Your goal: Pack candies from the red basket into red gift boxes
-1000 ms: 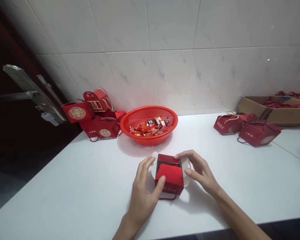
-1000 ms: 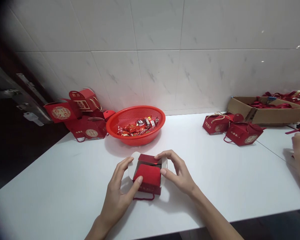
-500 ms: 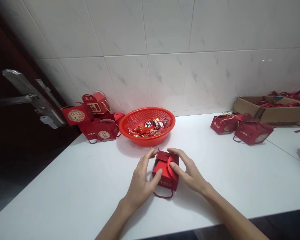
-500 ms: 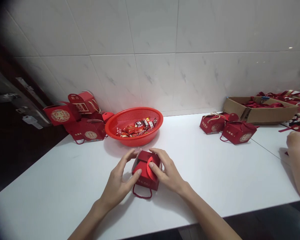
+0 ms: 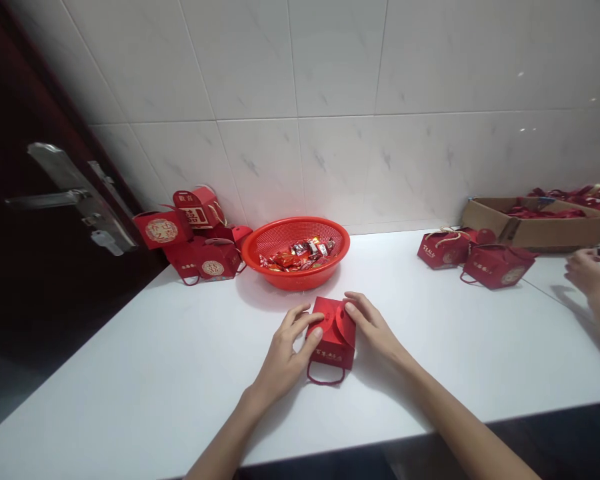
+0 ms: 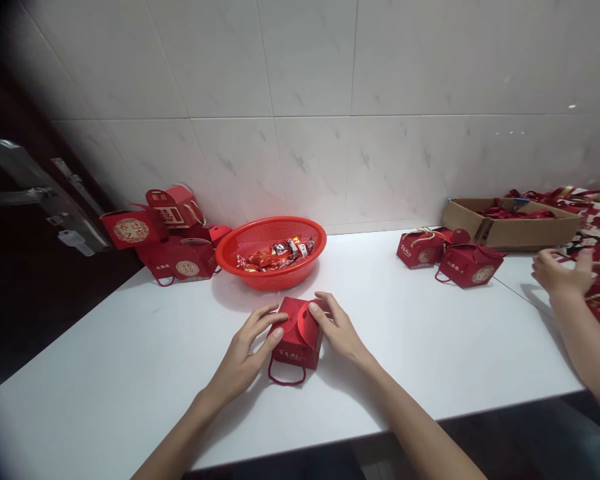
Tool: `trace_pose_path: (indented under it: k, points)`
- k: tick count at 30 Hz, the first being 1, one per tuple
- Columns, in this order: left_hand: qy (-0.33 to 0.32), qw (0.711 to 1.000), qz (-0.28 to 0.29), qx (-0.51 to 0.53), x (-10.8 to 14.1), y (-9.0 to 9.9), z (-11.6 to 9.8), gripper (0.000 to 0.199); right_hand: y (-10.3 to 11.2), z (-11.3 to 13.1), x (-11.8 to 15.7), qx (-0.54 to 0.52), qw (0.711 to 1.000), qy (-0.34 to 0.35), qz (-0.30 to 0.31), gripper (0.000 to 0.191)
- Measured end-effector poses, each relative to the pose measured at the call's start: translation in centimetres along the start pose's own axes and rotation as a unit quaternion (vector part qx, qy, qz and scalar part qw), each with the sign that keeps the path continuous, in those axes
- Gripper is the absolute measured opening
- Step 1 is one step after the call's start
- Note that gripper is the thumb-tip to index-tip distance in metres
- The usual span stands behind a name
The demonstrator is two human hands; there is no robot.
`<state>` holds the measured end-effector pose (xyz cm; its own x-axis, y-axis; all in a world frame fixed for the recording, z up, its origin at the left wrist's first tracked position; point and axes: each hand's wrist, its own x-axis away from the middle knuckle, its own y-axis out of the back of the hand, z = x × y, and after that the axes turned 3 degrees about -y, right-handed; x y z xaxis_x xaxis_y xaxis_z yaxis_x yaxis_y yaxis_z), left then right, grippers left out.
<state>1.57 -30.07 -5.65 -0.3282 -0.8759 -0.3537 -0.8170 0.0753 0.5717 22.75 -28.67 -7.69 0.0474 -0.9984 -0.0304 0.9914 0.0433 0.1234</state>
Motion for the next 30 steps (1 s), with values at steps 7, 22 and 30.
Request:
trace_pose_path:
  k: [7, 22, 30]
  points:
    - [0.127, 0.992, -0.021, 0.009, 0.2, 0.2, -0.2, 0.068, 0.3, 0.6, -0.3, 0.014, 0.998, -0.051, 0.020, 0.064]
    - [0.192, 0.980, 0.050, 0.031, -1.0, 1.9, 0.3, 0.077, 1.8, 2.3, -0.6, 0.145, 0.981, -0.079, 0.104, 0.056]
    - [0.193, 0.962, 0.005, 0.191, -3.0, 1.5, 0.7, 0.071, 0.7, 1.7, -0.2, 0.072, 0.993, -0.035, 0.084, 0.076]
